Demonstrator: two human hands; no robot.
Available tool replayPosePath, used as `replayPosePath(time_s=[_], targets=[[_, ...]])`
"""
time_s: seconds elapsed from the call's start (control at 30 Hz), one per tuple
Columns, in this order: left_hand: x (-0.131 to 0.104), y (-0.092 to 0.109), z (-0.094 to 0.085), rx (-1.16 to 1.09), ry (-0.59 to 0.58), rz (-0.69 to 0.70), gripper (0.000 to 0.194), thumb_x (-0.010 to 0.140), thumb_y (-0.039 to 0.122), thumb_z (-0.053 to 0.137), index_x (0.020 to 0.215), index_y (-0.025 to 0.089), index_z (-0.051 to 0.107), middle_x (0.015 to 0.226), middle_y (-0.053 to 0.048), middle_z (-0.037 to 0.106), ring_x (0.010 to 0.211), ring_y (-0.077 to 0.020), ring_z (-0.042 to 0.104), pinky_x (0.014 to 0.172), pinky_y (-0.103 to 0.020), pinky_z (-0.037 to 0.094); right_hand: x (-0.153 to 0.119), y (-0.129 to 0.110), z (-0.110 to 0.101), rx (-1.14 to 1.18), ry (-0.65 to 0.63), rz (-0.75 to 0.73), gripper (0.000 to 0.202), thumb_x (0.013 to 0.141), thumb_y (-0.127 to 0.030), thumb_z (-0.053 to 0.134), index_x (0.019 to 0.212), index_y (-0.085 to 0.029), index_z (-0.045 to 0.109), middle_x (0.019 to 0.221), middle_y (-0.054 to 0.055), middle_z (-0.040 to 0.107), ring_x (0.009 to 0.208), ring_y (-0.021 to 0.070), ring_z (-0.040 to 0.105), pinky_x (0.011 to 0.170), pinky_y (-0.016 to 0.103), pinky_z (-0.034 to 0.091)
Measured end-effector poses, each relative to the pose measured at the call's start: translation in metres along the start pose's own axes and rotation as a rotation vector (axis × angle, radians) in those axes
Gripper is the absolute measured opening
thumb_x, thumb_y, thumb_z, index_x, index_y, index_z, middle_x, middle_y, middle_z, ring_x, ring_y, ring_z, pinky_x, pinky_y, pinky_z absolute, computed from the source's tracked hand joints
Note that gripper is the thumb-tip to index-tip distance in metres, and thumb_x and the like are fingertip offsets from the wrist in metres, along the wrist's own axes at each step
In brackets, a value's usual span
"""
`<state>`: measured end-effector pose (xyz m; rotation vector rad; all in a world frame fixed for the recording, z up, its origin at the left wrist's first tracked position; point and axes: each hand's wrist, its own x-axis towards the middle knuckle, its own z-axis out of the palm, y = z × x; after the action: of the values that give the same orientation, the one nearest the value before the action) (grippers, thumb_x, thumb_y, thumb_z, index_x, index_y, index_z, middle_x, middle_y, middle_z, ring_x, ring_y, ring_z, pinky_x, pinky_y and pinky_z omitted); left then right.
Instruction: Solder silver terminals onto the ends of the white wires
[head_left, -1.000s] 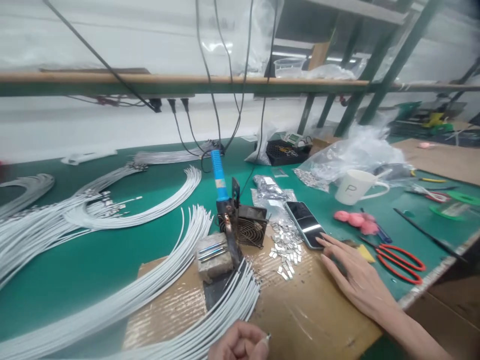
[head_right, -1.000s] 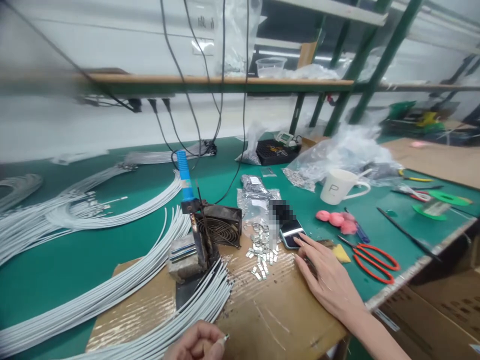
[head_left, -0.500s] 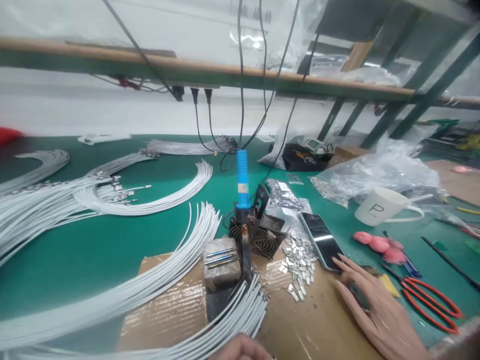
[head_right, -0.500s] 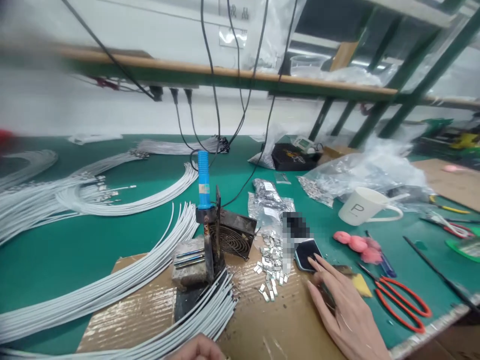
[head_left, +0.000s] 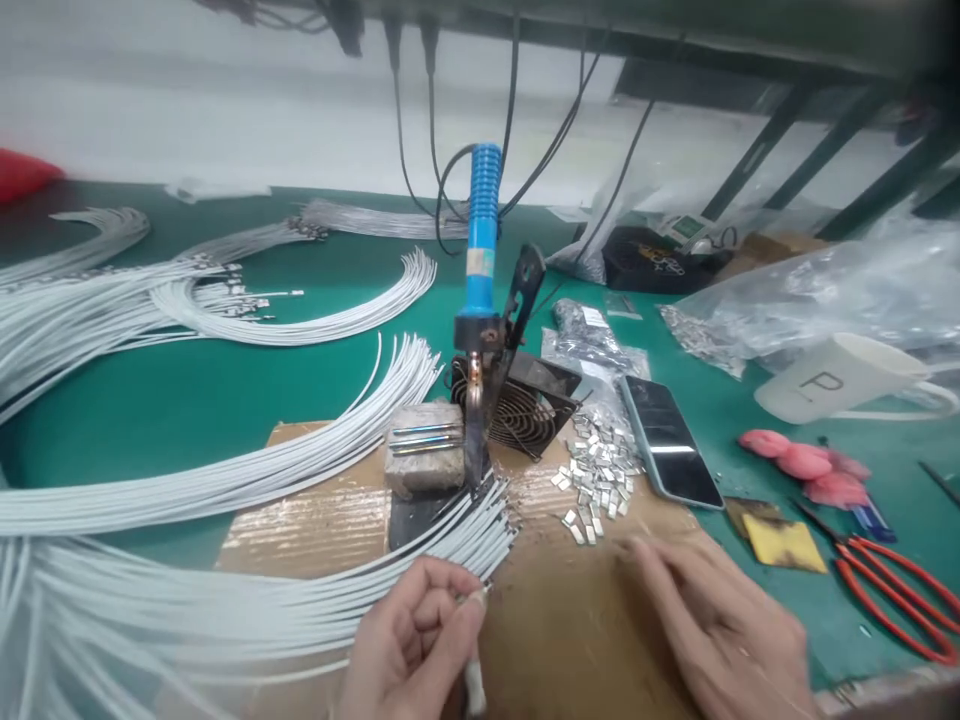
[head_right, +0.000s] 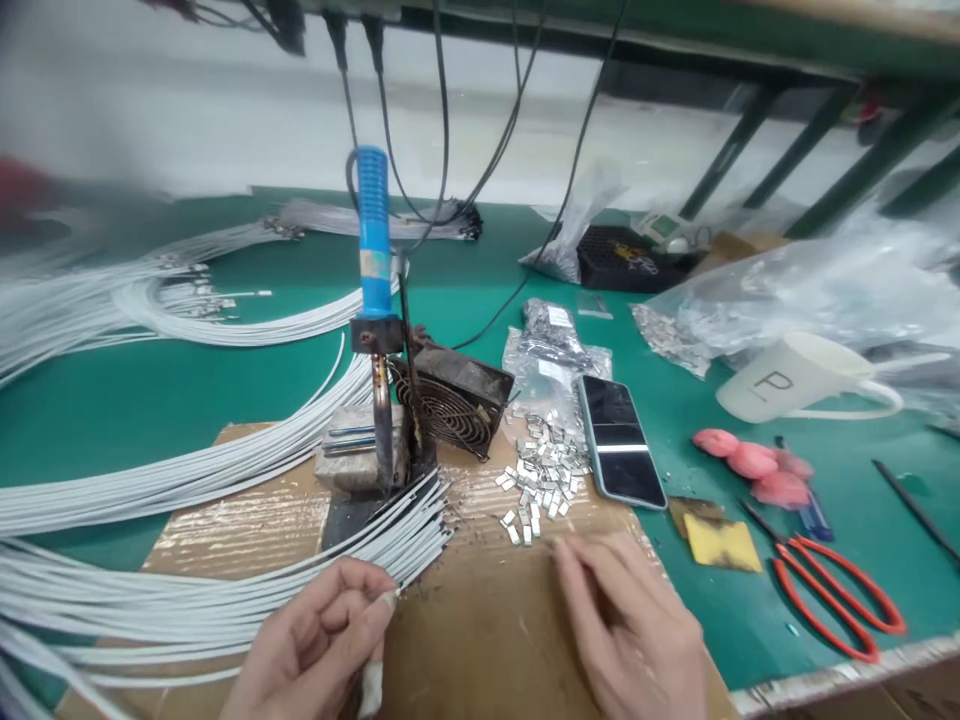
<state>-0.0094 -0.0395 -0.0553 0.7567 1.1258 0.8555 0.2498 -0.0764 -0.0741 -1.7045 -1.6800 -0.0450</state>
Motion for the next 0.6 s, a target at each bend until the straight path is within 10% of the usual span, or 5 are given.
replayPosePath(time_s=[0.3,0.6], targets=[[-0.019,0.024,0.020,0.127,0.102,0.061,0.035,0.079,0.046,0.087,0.077,0.015,0.072,0.060,0.004,0.056,0.055,-0.0097,0.043,0.053,-0.022,0.029,0.024,-0.015,0.028,0.080,-0.179,0.166,0.020,0.091,-0.041,0.065,0.083,-0.026,0.076,0.057,-0.003,0.065,0.044,0.0149,0.062,0.046,0.027,0.049],[-0.022,0.035,0.016,0.108,0.134,0.042,0.025,0.078,0.036,0.084,0.075,0.016,0.070,0.057,0.005,0.055,0.052,-0.0087,0.043,0.051,-0.022,0.030,0.031,-0.030,0.011,0.133,-0.185,0.315,0.015,0.071,-0.038,0.065,0.069,-0.029,0.075,0.051,-0.001,0.072,0.039,0.0200,0.071,0.037,0.026,0.057]])
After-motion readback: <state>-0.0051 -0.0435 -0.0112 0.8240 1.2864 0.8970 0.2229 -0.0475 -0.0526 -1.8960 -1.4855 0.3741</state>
